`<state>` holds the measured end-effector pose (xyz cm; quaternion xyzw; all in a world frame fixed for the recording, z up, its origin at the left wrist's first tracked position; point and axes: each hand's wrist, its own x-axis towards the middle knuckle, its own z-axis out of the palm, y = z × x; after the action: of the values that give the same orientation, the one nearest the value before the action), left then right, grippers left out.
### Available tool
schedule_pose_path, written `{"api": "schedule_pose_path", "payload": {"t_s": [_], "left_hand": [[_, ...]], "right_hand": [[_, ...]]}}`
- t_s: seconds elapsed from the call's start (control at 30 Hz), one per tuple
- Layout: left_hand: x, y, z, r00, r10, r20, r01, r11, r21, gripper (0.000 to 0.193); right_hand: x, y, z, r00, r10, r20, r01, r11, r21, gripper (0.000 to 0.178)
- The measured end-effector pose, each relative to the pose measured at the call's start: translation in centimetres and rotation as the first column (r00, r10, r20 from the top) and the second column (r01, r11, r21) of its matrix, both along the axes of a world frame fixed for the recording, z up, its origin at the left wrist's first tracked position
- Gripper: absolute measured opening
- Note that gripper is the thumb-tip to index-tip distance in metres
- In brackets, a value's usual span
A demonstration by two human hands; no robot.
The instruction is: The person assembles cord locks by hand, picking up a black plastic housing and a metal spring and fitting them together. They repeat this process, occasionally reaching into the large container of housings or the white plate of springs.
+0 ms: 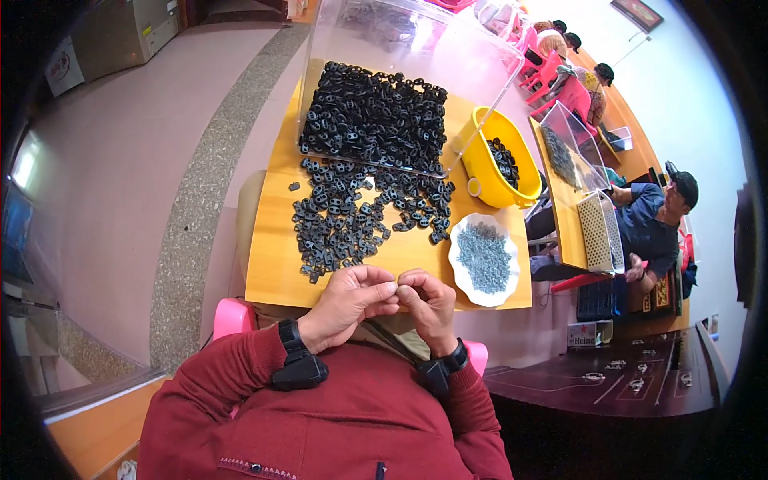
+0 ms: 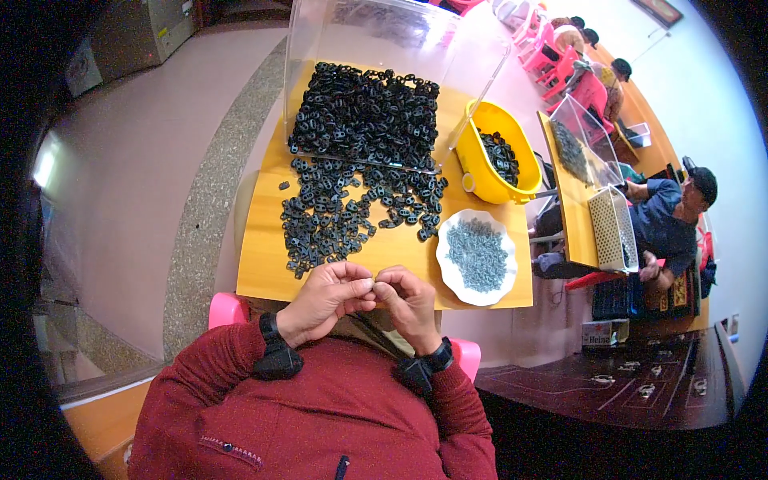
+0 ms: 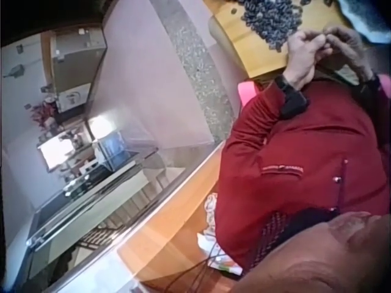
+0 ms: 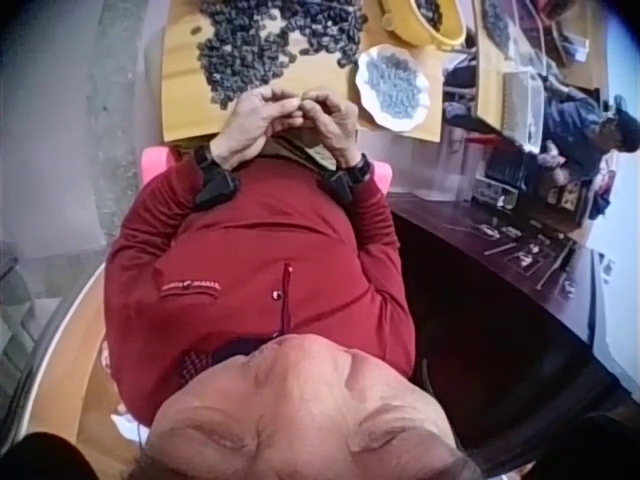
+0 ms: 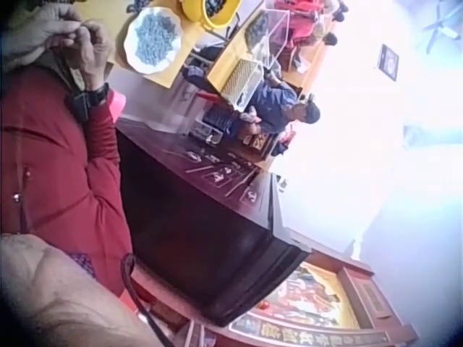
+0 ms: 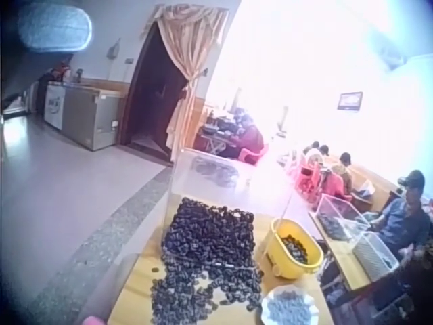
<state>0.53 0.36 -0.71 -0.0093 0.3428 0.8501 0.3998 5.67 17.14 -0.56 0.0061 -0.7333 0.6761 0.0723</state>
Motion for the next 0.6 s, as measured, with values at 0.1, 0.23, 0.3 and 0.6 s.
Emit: {"api": "schedule_pose_path", "payload": {"t_s": [0.1, 0.23, 0.3, 0.6], "left_hand": [[0.01, -0.18, 0.04, 1.0, 0.014, -0.006, -0.014, 1.0, -0.013, 0.011], [0.02, -0.15, 0.27, 0.999, 0.035, -0.013, -0.035, 0.999, -0.018, 0.011], [0.01, -0.1, 0.32, 0.999, 0.04, -0.012, -0.04, 0.999, -0.02, 0.01], [-0.01, 0.01, -0.08, 0.999, 0.052, 0.007, -0.052, 0.998, -0.034, 0.016]], "right_hand": [[-0.01, -0.1, 0.23, 0.998, 0.012, -0.065, -0.002, 0.99, 0.14, 0.003], [-0.19, -0.01, -0.03, 0.986, 0.042, -0.16, -0.001, 0.968, 0.249, 0.005], [-0.04, -0.1, -0.27, 0.992, 0.019, -0.121, -0.001, 0.989, 0.145, 0.005], [-0.14, 0.14, -0.29, 0.999, -0.045, -0.016, 0.046, 0.993, 0.111, 0.004]]}}
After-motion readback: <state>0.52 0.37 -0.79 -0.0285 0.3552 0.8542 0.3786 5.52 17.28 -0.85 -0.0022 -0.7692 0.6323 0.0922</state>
